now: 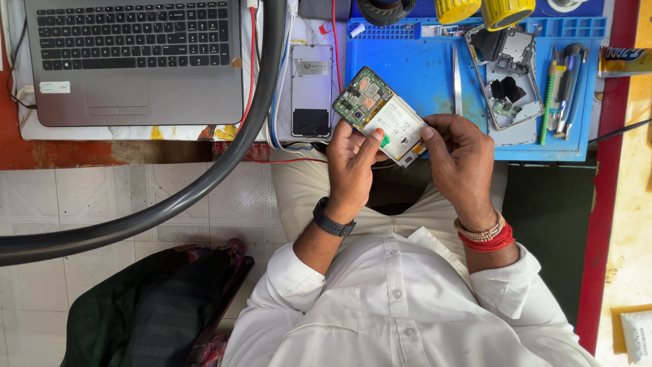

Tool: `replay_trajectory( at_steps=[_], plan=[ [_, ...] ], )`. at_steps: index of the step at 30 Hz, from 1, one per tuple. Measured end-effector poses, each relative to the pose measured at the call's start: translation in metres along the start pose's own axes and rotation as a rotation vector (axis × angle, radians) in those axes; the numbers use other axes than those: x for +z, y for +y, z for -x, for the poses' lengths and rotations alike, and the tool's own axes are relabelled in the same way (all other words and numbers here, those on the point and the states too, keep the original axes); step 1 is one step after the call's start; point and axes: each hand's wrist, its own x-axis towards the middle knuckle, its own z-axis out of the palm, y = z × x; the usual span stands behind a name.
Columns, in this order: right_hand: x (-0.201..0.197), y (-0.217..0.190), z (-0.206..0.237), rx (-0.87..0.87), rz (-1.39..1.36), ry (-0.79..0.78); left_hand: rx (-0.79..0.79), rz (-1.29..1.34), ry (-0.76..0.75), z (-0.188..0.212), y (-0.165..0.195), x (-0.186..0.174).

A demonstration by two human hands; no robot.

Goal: The person pries open the back cover of a smartphone using a metal pry tool, works around the battery and internal components, removes the back panel and battery, and handles the exposed internals and small parts on the repair mat.

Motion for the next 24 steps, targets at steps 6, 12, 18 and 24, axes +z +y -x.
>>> replay_trajectory(
  at_steps=[6, 12, 18, 24],
  plan=[
    [0.001, 0.002, 0.001, 0.028, -0.05, -0.009, 0.012, -0.03, 0.013, 0.002, -0.002, 0.0],
    [0.0, -0.003, 0.001, -0.019, -0.114, -0.058, 0.064, -0.036, -0.07, 0.005, 0.002, 0.001],
    [0.003, -0.006, -0.001, 0.143, -0.28, -0.138, 0.019, -0.134, -0.101, 0.009, 0.007, 0.004],
    [0.005, -0.005, -0.001, 0.167, -0.343, -0.089, 0.03, -0.154, -0.119, 0.002, 0.011, 0.007]
  ],
)
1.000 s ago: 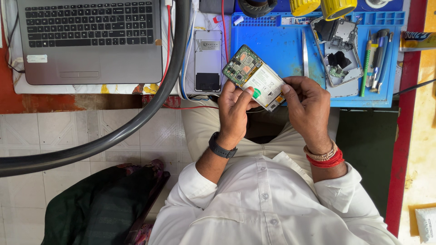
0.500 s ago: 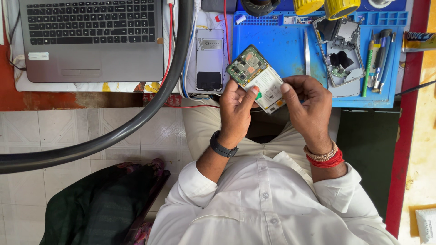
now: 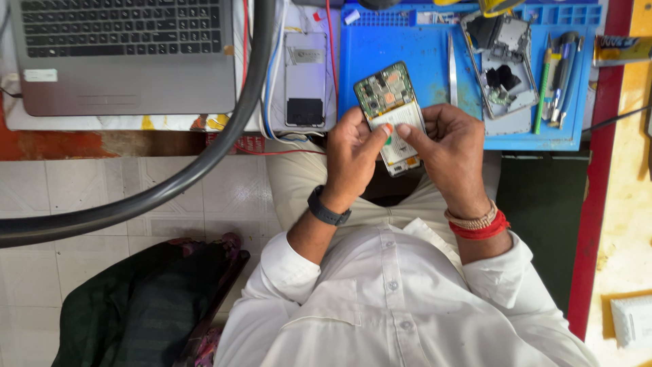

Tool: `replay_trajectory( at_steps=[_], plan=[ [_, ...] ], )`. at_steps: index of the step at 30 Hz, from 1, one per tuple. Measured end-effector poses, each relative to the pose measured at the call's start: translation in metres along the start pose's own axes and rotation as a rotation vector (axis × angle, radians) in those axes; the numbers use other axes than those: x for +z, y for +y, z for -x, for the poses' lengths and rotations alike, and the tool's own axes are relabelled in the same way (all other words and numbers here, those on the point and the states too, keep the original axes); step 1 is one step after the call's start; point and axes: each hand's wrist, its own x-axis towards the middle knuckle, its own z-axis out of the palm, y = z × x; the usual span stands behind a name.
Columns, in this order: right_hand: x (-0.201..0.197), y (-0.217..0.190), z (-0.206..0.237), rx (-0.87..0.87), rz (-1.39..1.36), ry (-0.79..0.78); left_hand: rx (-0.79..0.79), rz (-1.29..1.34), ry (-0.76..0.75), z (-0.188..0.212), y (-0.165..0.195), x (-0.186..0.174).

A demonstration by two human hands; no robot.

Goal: The person pries open the back cover of a smartphone using a metal pry tool, works around the battery and internal components, removes the back panel and battery, and handles the exposed internals and small parts on the repair mat.

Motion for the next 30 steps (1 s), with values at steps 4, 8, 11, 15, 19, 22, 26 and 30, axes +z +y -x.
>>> replay_trajectory(
  at_steps=[4, 8, 11, 15, 19, 22, 26, 30],
  plan=[
    [-0.003, 0.005, -0.001, -0.013, 0.065, 0.012, -0.001, -0.08, 0.007, -0.004, 0.001, 0.001],
    [-0.003, 0.008, -0.001, -0.018, -0.024, -0.006, -0.014, -0.089, -0.005, -0.008, 0.002, 0.0],
    [-0.004, 0.005, -0.001, -0.027, -0.015, -0.01, -0.055, -0.073, -0.007, -0.01, 0.0, -0.001],
    [-0.018, -0.005, 0.006, -0.199, 0.309, 0.097, -0.069, -0.019, -0.04, -0.02, 0.006, -0.005],
    [-0.057, -0.019, 0.009, -0.41, 0.613, 0.341, -0.125, -0.063, -0.072, -0.037, 0.021, -0.009],
    [-0.084, -0.023, 0.009, -0.378, 0.886, 0.478, -0.175, -0.185, -0.071, -0.045, 0.031, -0.006],
    [-0.102, -0.018, 0.001, -0.325, 1.129, 0.479, -0.157, -0.349, -0.103, -0.055, 0.031, 0.0],
    [-0.103, -0.008, -0.007, -0.322, 1.181, 0.447, -0.137, -0.417, -0.119, -0.062, 0.024, 0.003]
  ],
)
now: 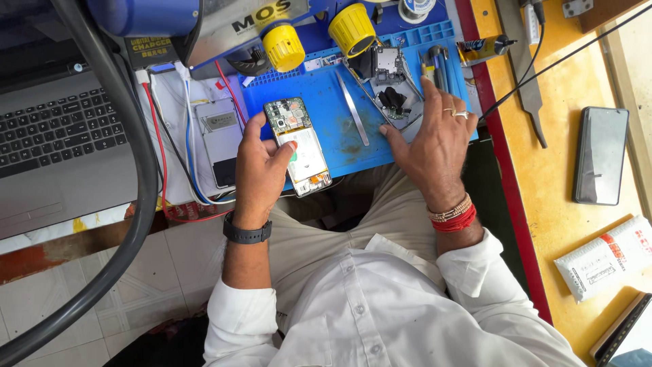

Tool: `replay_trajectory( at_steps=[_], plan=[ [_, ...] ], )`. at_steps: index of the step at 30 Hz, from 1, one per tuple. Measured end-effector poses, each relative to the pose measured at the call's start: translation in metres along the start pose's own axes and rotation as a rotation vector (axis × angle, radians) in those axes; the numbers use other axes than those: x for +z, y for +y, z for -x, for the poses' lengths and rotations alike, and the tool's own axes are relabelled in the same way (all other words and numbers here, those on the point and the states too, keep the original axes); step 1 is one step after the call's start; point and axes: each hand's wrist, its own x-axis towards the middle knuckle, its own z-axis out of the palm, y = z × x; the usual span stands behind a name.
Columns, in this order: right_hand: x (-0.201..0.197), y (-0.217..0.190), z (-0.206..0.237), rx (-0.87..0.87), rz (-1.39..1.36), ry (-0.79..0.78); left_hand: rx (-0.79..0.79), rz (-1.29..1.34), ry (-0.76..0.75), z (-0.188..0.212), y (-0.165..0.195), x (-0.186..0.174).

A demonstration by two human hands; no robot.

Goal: The person pries open the back cover of a smartphone using a metal pry tool, works around the battery and internal components, removes the back panel and battery, and handles the exposed internals and small parts on the repair mat.

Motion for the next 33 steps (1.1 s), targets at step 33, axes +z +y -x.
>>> replay_trajectory(
  at_steps=[33],
  plan=[
    [0.002, 0.017, 0.013, 0.032, -0.021, 0.13, -0.084, 0.143, -0.006, -0.011, -0.011, -0.013]
  ],
)
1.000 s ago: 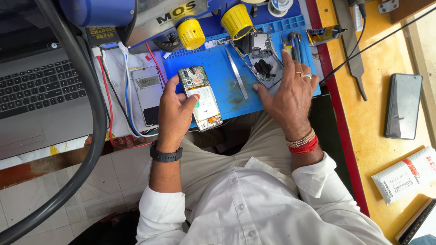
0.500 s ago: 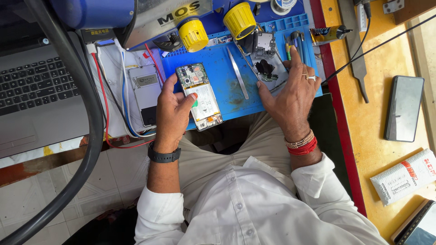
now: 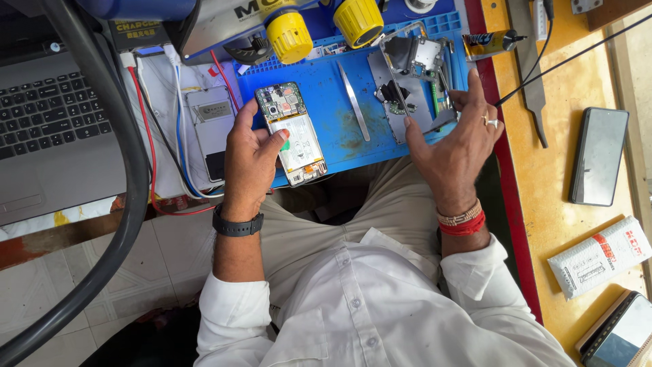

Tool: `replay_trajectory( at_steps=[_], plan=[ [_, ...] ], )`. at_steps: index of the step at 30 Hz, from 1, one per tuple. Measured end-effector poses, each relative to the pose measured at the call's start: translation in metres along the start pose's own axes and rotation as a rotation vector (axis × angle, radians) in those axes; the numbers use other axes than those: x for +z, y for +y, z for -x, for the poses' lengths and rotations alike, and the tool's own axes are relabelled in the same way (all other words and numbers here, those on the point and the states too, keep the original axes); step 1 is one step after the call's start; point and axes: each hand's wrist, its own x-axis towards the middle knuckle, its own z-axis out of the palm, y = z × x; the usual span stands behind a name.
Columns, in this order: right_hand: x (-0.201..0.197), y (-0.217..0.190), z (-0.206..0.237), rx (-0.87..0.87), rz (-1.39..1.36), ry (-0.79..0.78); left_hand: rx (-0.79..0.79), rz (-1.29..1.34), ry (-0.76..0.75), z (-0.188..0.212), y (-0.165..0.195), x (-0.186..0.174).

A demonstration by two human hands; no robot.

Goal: The person pries open the back cover of a smartphone using a metal pry tool, works around the battery and internal components, removes the back panel and battery, and handles the exposed internals and small parts on the repair mat.

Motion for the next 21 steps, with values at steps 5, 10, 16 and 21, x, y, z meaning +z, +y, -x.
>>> replay_trajectory(
  at_steps=[5, 10, 16, 21],
  plan=[
    [-0.01, -0.021, 0.009, -0.025, -0.026, -0.021, 0.096, 0.086, 0.033, 0.012, 0.001, -0.004],
    [-0.007, -0.061, 0.02, -0.147, -0.119, -0.08, 0.123, 0.144, 0.077, 0.04, 0.005, -0.019],
    [0.018, -0.105, 0.023, -0.208, -0.181, -0.121, 0.126, 0.169, 0.142, 0.069, 0.005, -0.031],
    [0.031, -0.116, 0.022, -0.187, -0.122, -0.16, 0.129, 0.172, 0.157, 0.068, -0.007, -0.03]
  ],
)
